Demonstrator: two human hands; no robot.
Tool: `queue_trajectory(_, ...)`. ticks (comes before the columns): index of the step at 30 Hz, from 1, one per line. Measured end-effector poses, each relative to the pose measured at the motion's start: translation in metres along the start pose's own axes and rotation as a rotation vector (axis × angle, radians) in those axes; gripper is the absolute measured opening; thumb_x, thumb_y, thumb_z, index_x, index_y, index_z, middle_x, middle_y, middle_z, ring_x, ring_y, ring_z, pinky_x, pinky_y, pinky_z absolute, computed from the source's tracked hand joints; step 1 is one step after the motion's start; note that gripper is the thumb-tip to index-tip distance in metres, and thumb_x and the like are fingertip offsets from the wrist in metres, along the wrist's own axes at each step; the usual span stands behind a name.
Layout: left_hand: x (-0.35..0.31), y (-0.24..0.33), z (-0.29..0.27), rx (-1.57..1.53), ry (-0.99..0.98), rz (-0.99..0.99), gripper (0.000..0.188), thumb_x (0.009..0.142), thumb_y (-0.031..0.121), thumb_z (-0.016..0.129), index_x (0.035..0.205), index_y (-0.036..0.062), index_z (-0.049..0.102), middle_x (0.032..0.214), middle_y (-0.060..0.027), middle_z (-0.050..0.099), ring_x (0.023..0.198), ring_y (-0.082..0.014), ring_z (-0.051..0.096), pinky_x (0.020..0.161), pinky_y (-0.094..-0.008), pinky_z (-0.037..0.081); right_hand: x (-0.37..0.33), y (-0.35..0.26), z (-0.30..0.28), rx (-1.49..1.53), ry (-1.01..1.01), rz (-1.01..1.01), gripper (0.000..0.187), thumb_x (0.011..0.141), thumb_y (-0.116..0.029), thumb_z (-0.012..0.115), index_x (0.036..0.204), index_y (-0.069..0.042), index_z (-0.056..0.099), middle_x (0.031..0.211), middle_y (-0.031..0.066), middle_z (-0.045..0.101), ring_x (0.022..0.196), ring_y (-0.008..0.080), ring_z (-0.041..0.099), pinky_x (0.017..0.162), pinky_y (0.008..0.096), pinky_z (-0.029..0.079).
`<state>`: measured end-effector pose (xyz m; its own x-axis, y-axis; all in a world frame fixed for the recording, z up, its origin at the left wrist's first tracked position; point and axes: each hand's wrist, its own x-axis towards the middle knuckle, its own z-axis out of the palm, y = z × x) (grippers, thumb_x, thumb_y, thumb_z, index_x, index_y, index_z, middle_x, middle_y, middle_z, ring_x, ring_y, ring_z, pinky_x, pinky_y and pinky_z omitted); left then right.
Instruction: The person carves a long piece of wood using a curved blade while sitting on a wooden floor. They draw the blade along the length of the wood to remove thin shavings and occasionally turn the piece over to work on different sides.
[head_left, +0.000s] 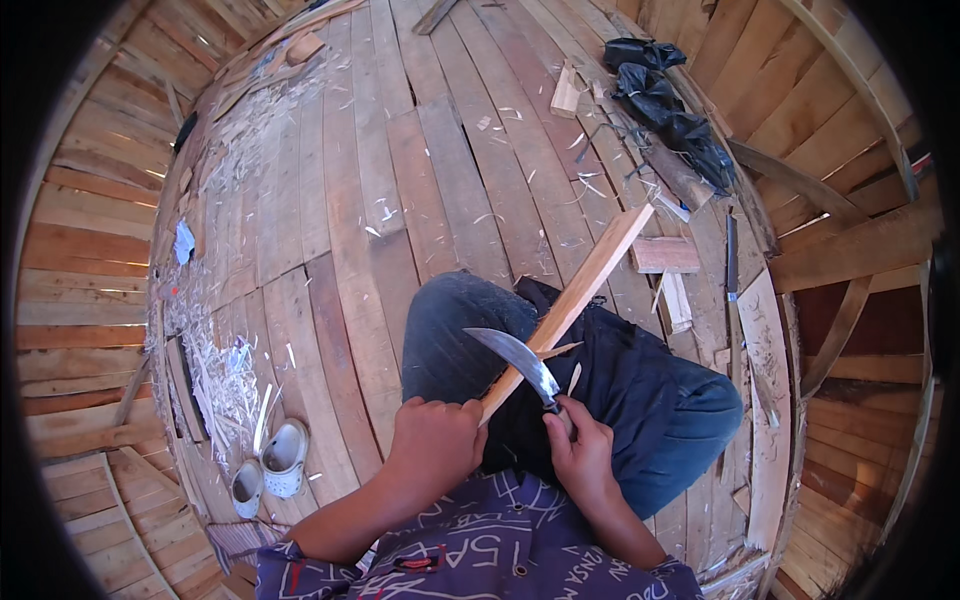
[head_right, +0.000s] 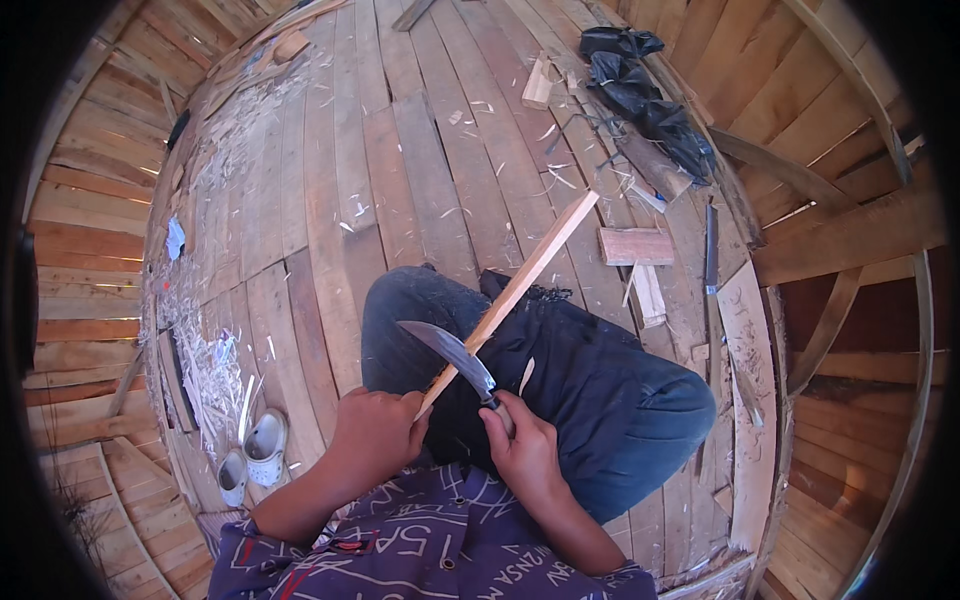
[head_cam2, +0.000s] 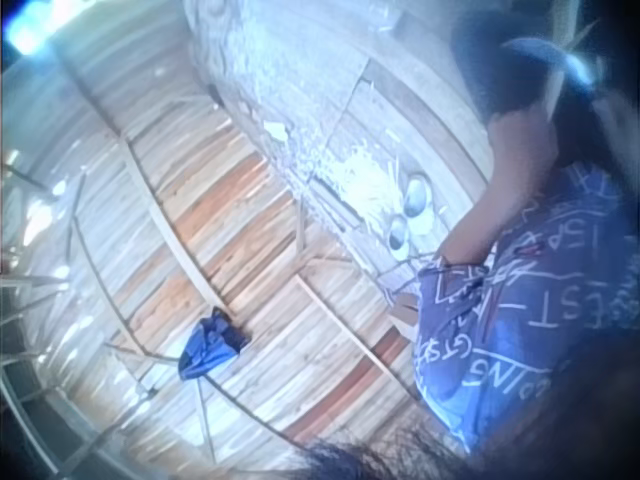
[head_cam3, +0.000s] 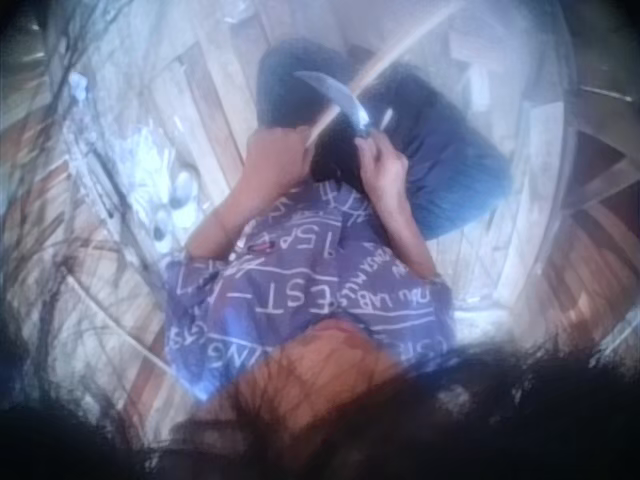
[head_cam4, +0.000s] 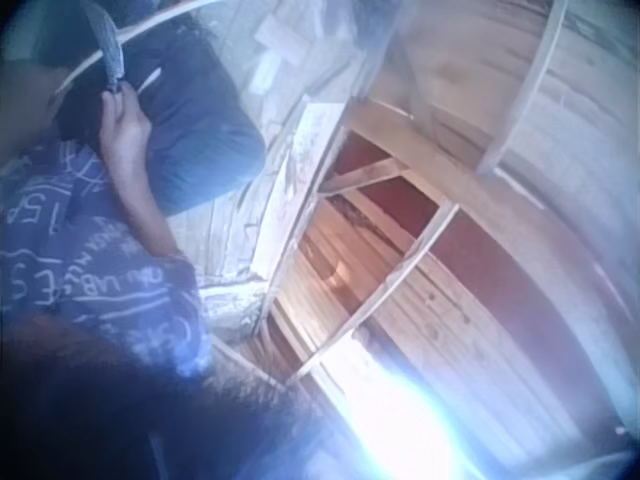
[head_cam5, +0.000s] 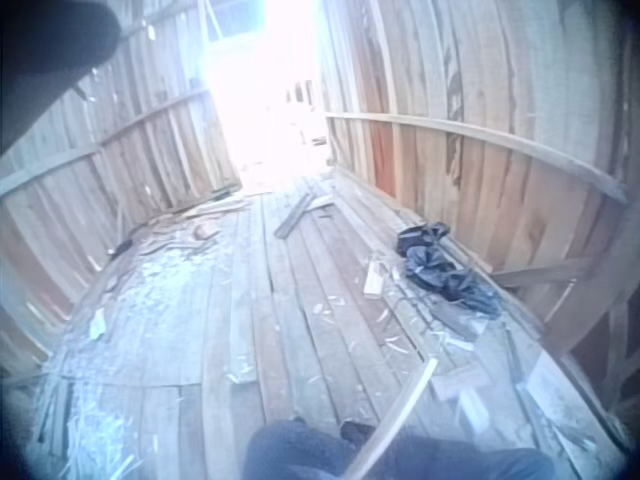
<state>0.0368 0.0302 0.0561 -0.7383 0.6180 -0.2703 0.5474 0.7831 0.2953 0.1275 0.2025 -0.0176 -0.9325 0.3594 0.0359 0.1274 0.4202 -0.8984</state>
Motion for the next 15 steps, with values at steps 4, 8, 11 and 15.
queue_trajectory(4, 0.004, 0.001, -0.014, 0.014, -0.063, -0.007, 0.030, 0.089, 0.028, 0.061, 0.066, 0.0082, 0.062, 0.054, -0.0133, 0.060, 0.052, -0.0311, 0.062, 0.057, -0.0430, 0.047, 0.025, 0.016, -0.001, -0.095, 0.024, -0.164, 0.023, 0.086, -0.010, 0.074, 0.103, 0.000, 0.063, 0.076, 0.0169, 0.064, 0.063, 0.0267, 0.067, 0.056, 0.0345, 0.051)
queue_trajectory(8, 0.004, 0.001, -0.015, -0.033, 0.012, -0.009, 0.029, 0.087, 0.027, 0.063, 0.065, 0.0085, 0.063, 0.054, -0.0132, 0.060, 0.052, -0.0300, 0.062, 0.057, -0.0427, 0.046, 0.023, 0.012, -0.021, 0.173, -0.234, 0.199, 0.016, 0.094, -0.014, 0.065, 0.100, 0.000, 0.062, 0.067, 0.0077, 0.059, 0.052, 0.0152, 0.058, 0.048, 0.0300, 0.044)
queue_trajectory(11, 0.006, 0.000, -0.014, 0.019, 0.027, -0.018, 0.024, 0.084, 0.025, 0.065, 0.067, 0.0087, 0.063, 0.055, -0.0110, 0.060, 0.055, -0.0278, 0.063, 0.059, -0.0414, 0.045, 0.023, -0.006, -0.032, 0.604, -0.547, 0.576, 0.025, 0.103, -0.025, 0.054, 0.098, 0.000, 0.059, 0.059, -0.0034, 0.048, 0.043, 0.0049, 0.044, 0.040, 0.0229, 0.033)
queue_trajectory(15, 0.004, 0.002, -0.010, 0.053, 0.025, 0.004, 0.019, 0.080, 0.021, 0.068, 0.067, 0.0090, 0.062, 0.055, -0.0089, 0.060, 0.058, -0.0265, 0.064, 0.062, -0.0402, 0.044, 0.022, 0.014, -0.032, 0.748, -0.553, 0.658, 0.033, 0.105, -0.029, 0.046, 0.097, 0.001, 0.058, 0.056, -0.0005, 0.047, 0.038, 0.0051, 0.040, 0.034, 0.0218, 0.032)
